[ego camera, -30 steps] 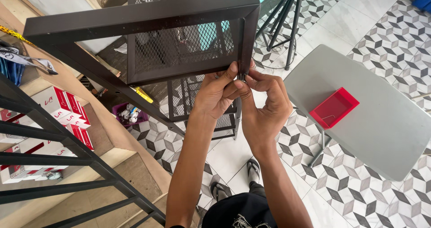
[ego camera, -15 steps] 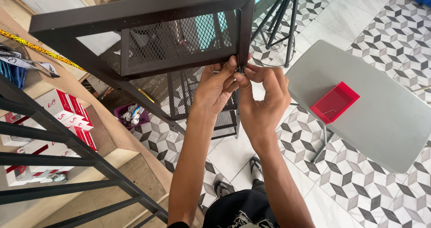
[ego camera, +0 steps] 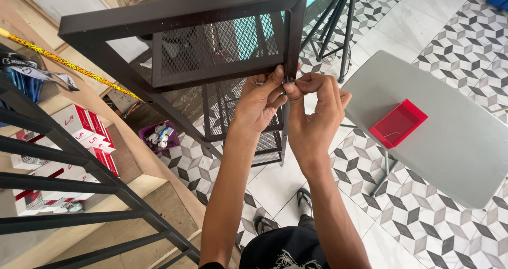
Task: The person assembles a black metal mesh shelving unit by hand, inserting and tightening small fasteners at the frame joints. The person repeatedly reaches for fasteners from a red tray on a nearby table and secures them into the shelf corners.
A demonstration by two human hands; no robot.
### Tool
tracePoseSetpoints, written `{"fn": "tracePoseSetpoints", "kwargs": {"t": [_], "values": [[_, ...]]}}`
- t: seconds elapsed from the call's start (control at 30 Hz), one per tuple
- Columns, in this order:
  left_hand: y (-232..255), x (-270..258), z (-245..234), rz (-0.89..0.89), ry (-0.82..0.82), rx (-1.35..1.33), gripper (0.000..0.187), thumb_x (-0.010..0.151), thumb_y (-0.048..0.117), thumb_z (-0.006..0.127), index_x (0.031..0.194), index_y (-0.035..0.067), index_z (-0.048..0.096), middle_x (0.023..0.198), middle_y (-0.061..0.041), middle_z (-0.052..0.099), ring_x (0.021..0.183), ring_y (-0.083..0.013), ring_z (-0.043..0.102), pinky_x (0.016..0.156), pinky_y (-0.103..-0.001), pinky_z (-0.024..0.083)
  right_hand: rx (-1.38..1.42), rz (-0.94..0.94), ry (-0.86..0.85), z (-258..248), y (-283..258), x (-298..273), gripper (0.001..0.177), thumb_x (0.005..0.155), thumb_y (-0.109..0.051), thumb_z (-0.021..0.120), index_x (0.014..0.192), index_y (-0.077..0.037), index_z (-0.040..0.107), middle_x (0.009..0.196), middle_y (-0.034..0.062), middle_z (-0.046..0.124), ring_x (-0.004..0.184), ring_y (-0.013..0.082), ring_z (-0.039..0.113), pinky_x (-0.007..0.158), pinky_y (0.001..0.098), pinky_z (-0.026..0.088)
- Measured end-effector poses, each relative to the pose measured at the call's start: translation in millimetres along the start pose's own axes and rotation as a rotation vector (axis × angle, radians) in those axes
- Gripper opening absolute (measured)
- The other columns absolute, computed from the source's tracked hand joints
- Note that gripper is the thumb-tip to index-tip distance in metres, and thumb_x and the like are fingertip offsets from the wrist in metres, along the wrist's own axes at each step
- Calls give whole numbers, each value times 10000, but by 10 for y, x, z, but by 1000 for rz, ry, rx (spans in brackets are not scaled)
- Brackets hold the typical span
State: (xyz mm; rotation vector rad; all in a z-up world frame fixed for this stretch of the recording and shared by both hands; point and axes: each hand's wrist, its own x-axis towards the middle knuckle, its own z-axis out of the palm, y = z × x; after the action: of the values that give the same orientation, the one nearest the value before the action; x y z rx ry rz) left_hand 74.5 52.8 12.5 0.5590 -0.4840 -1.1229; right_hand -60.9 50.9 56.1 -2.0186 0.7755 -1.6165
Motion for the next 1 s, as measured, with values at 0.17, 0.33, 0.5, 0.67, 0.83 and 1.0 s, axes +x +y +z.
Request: {"fn": "tracePoseSetpoints", "kwargs": {"t": [0.17,0.33,0.5,0.67,0.83,1.0], "values": [[-4,4,12,48,-74,-5,125,975,168,743,976,43,749,1015,-105,776,575,-5,553,410,-176,283,12,40,-10,11,-25,69,257,984,-151,816,931,-61,581,969,20,676,808,153,580,901,336,367],[-19,46,-37,27,-65,9,145,970,182,738,994,40,756,992,-93,770,582,-9,555,402,-187,254,328,213,-105,-23,28,159,272,972,-188,819,927,-51,588,931,16,691,817,154,552,801,293,468],[-51,83,-107,45,-127,-71,161,1087,141,771,963,64,704,930,-48,705,581,-14,467,455,-218,250,111,-2,51,46,56,88,240,918,-114,852,943,-39,625,926,39,681,830,170,609,817,315,444],[-35,11,-54,40,-96,9,169,962,210,743,979,43,722,974,-76,773,537,-5,410,444,-217,222,15,-232,191,142,133,17,153,911,-7,834,994,-51,713,969,60,681,929,209,600,831,337,453],[-17,-11,44,103,-133,43,253,1009,224,732,1057,-23,756,776,7,675,504,4,357,436,-218,205,-11,-222,195,205,208,23,197,902,-33,870,930,-67,678,926,60,669,889,220,548,800,331,423],[-42,-45,59,99,-78,98,251,1004,214,716,1069,-25,756,733,14,660,526,-19,400,446,-233,224,-52,-210,145,185,258,45,264,894,-85,887,905,-58,625,878,16,660,843,183,563,862,370,378]]}}
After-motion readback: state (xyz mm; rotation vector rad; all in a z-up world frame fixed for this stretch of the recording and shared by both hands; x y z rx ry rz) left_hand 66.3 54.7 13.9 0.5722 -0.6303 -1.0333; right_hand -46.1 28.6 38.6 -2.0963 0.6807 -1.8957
